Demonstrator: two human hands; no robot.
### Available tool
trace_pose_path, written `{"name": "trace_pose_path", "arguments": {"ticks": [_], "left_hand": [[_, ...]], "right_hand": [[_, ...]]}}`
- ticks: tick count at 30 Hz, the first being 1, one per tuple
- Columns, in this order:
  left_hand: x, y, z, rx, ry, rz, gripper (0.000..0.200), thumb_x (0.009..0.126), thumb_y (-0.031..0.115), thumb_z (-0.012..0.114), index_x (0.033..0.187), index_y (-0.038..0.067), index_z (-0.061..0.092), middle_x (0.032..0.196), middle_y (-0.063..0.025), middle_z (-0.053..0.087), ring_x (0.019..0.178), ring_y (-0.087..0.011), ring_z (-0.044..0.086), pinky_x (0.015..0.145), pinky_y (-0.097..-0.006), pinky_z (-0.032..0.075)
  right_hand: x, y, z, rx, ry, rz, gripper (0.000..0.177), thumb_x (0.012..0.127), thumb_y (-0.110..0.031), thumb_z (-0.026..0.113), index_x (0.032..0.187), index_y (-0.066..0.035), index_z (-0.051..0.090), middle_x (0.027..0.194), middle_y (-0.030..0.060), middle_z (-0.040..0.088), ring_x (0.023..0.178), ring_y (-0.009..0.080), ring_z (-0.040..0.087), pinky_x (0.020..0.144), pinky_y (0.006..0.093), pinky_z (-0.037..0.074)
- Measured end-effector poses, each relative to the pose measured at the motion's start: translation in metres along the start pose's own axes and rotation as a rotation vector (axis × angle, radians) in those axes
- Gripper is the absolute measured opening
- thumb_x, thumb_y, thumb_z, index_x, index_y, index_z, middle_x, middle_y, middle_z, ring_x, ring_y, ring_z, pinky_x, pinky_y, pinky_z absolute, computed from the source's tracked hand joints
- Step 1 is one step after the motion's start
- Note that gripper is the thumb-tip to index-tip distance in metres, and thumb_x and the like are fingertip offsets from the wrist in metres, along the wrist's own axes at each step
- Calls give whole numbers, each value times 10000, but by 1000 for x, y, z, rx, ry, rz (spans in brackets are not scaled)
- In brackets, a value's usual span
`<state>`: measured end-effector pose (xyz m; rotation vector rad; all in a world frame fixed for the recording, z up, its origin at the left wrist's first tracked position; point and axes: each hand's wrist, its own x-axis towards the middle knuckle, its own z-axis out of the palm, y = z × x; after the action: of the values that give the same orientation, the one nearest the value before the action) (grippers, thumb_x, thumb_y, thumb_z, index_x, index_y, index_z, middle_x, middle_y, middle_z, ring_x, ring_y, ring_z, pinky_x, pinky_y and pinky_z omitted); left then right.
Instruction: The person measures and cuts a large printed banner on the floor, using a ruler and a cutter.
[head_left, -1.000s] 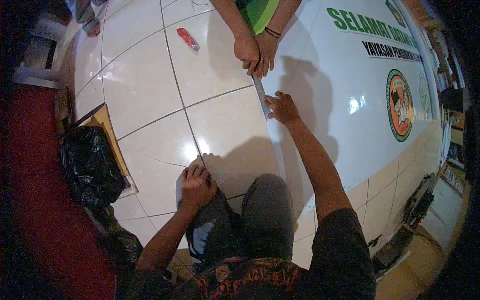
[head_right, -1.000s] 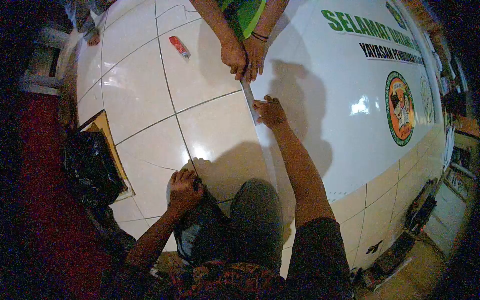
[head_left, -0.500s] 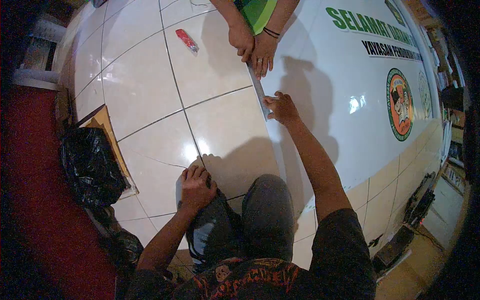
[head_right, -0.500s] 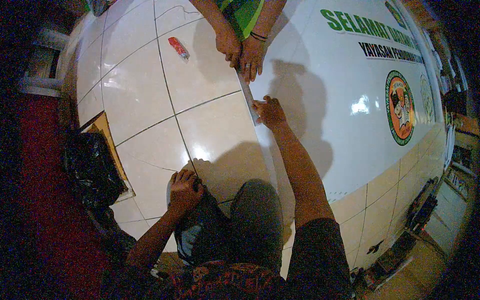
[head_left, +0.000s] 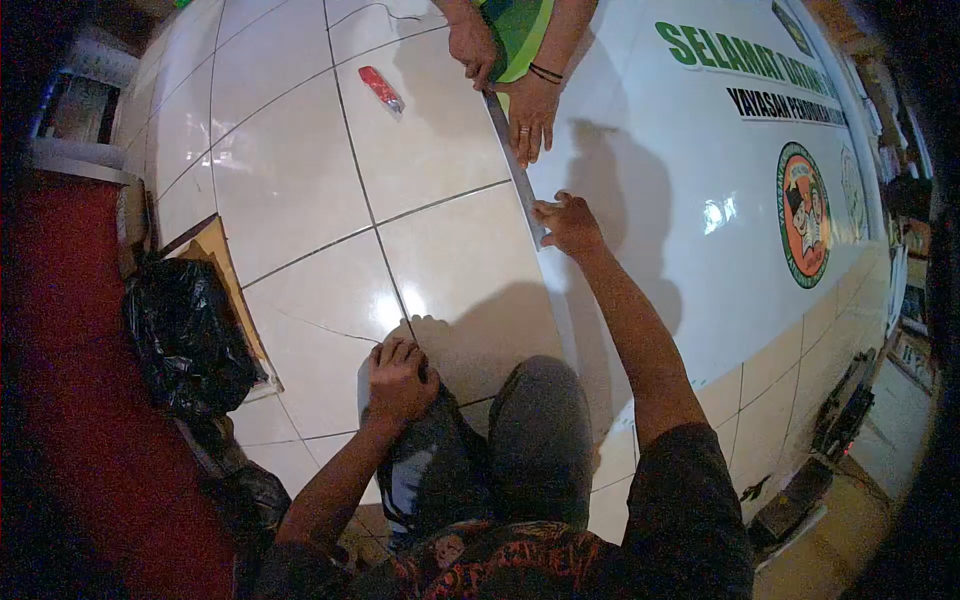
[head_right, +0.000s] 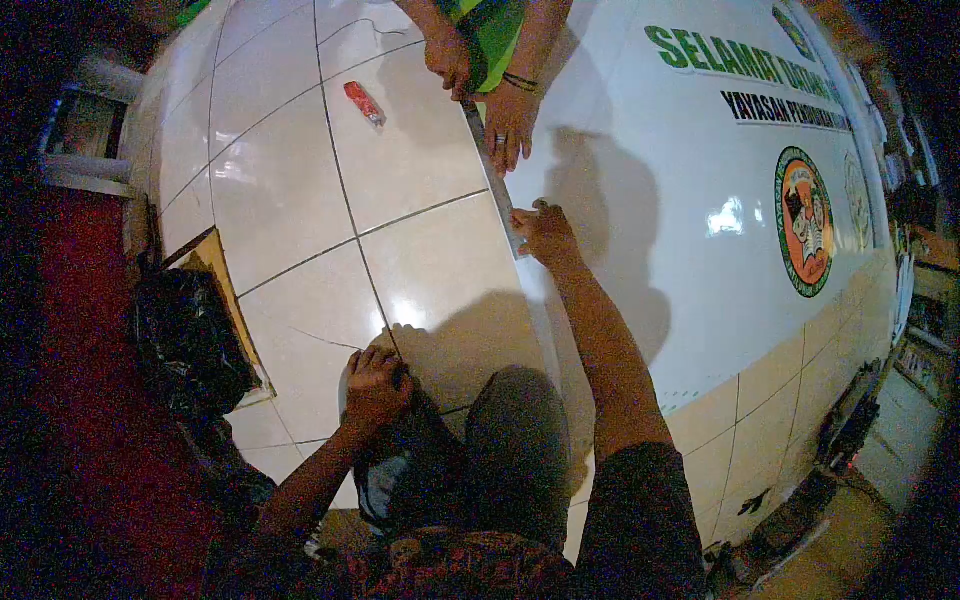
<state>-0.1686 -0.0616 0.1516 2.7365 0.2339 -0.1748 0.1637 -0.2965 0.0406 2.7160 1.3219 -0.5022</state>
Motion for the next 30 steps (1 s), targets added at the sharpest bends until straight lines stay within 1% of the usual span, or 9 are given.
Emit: {"name": "trace_pose_path", "arguments": {"ticks": [6,12,15,17,19,21,26,29,30], "left_hand": [[1,-3,2,-12,15,27,274,758,220,677,950,25,685,1093,-123,650,1161,-323,563,1035,-528,396],[1,1,-3,-21,18,10,310,755,228,679,977,12,683,1113,-138,648,1165,-328,561,1047,-531,390],[0,-1,-1,-22,10,13,323,758,239,680,987,11,684,1127,-145,647,1174,-331,555,1057,-535,379],[-1,-2,0,-11,9,20,327,759,245,680,988,12,684,1133,-148,647,1179,-334,552,1061,-536,374],[0,-2,-3,-40,-88,-15,322,827,277,652,1046,43,675,1180,-157,630,1221,-364,524,1088,-575,331],[0,-2,0,-42,-63,-12,328,795,268,665,1018,29,682,1157,-154,638,1201,-351,536,1079,-556,346],[-1,-5,5,-45,-23,-9,340,762,262,680,997,15,692,1141,-150,648,1185,-334,548,1071,-545,357],[8,-2,0,-13,-69,-20,341,771,266,680,999,13,688,1161,-158,647,1195,-347,547,1074,-522,367],[26,1,3,-74,-251,-143,364,783,272,678,1037,12,678,1178,-165,642,1202,-359,544,1076,-512,374]], "right_hand": [[-2,1,5,20,85,-33,665,651,-367,837,1262,-182,651,1382,-92,557,1221,318,526,944,442,493],[0,-2,-4,34,-59,4,683,662,-368,829,1292,-204,623,1392,-84,544,1245,316,501,973,459,466],[-2,0,4,58,-19,13,647,686,-383,809,1280,-206,627,1394,-78,541,1257,316,489,988,471,450],[-4,2,14,20,207,-66,661,608,-324,857,1217,-180,642,1260,-64,636,1179,314,547,902,452,485],[-3,1,8,27,162,-39,676,596,-332,857,1219,-181,643,1275,-68,630,1177,313,548,897,452,485],[-2,1,9,34,116,-11,691,584,-340,857,1222,-181,644,1290,-72,624,1175,313,548,892,452,484],[-1,7,24,18,240,-77,668,601,-314,859,1208,-173,618,1210,-54,667,1182,303,549,883,446,485],[2,9,30,110,202,-43,666,611,-301,862,1210,-177,602,1162,-22,686,1181,302,554,893,448,482],[2,8,24,111,213,-39,666,611,-301,862,1210,-177,602,1162,-22,686,1181,302,554,893,448,482]]}}
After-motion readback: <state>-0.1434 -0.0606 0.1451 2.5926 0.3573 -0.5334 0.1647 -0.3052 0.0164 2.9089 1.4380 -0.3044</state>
